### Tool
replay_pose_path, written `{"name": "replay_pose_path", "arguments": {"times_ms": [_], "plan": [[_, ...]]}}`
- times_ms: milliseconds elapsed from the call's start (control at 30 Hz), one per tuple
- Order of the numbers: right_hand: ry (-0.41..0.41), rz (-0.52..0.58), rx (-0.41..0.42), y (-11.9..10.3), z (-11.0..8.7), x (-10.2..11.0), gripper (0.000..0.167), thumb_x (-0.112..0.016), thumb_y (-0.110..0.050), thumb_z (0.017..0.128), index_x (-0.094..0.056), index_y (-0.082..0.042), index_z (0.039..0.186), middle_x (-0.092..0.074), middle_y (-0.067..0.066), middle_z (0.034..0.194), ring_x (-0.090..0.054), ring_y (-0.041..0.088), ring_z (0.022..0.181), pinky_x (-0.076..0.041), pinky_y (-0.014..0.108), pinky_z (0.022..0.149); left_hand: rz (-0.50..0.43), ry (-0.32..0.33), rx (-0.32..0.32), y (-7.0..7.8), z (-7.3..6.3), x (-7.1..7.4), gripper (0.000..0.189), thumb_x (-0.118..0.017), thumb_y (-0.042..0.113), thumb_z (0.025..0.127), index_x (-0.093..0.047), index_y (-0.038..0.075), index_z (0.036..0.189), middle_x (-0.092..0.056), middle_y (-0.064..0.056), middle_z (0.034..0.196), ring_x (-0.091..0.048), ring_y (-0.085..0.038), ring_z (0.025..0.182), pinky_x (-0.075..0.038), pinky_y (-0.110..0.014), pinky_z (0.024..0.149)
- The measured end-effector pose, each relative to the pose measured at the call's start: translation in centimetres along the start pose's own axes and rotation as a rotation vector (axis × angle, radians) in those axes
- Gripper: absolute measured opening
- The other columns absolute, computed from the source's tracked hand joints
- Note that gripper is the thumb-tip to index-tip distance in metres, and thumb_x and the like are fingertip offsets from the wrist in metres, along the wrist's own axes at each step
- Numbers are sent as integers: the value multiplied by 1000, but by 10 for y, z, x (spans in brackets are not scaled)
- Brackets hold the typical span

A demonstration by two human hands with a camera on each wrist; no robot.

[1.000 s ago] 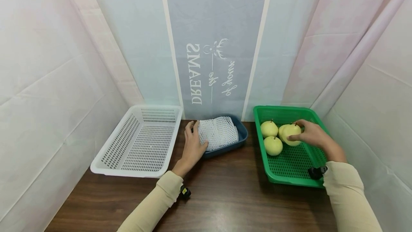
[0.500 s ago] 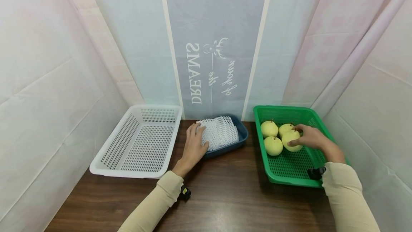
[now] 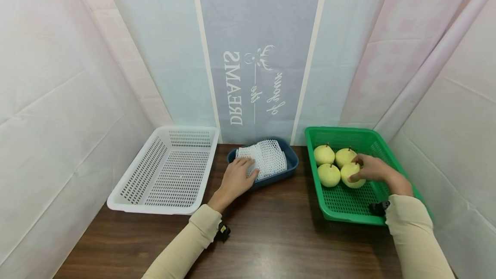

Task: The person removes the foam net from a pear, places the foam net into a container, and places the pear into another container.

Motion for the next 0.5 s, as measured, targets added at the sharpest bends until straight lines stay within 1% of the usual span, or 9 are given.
{"name": "replay_pose_path", "arguments": {"times_ms": [133, 233, 367, 500], "plan": [[-13, -5, 13, 1, 1, -1, 77, -87, -33, 89, -52, 17, 136, -49, 50, 133, -58, 59, 113, -57, 53, 79, 21, -97, 37, 1, 0, -3, 51, -46, 50, 112, -68, 17, 144, -66, -4, 149, -56, -26, 141, -43, -47, 119], [-29, 5, 20, 1, 1, -3, 73, -87, -30, 89, -52, 14, 135, -49, 49, 131, -58, 59, 112, -57, 55, 80, 19, -144, 53, 1, 0, -6, 55, -38, 54, 113, -67, 19, 146, -64, -3, 151, -55, -25, 142, -40, -47, 121], [-46, 23, 24, 1, 1, -4, 70, -87, -26, 89, -51, 14, 134, -48, 50, 130, -60, 53, 108, -56, 50, 77, 28, -186, 73, 2, 1, -9, 61, -30, 57, 114, -66, 22, 147, -64, 0, 152, -55, -25, 142, -38, -48, 121], [-75, 78, 20, 1, 0, -3, 70, -86, -21, 90, -47, 15, 136, -43, 52, 132, -62, 41, 100, -55, 44, 73, 51, -232, 96, 2, 3, -11, 66, -22, 61, 113, -63, 25, 150, -63, 3, 153, -55, -26, 143, -36, -48, 121]]}}
Point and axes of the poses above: each hand's wrist, its own z-axis towards the middle knuckle, its own x-axis out of the back of the hand, y = z × x, the point moved 3 cm from there along z, towards the middle knuckle
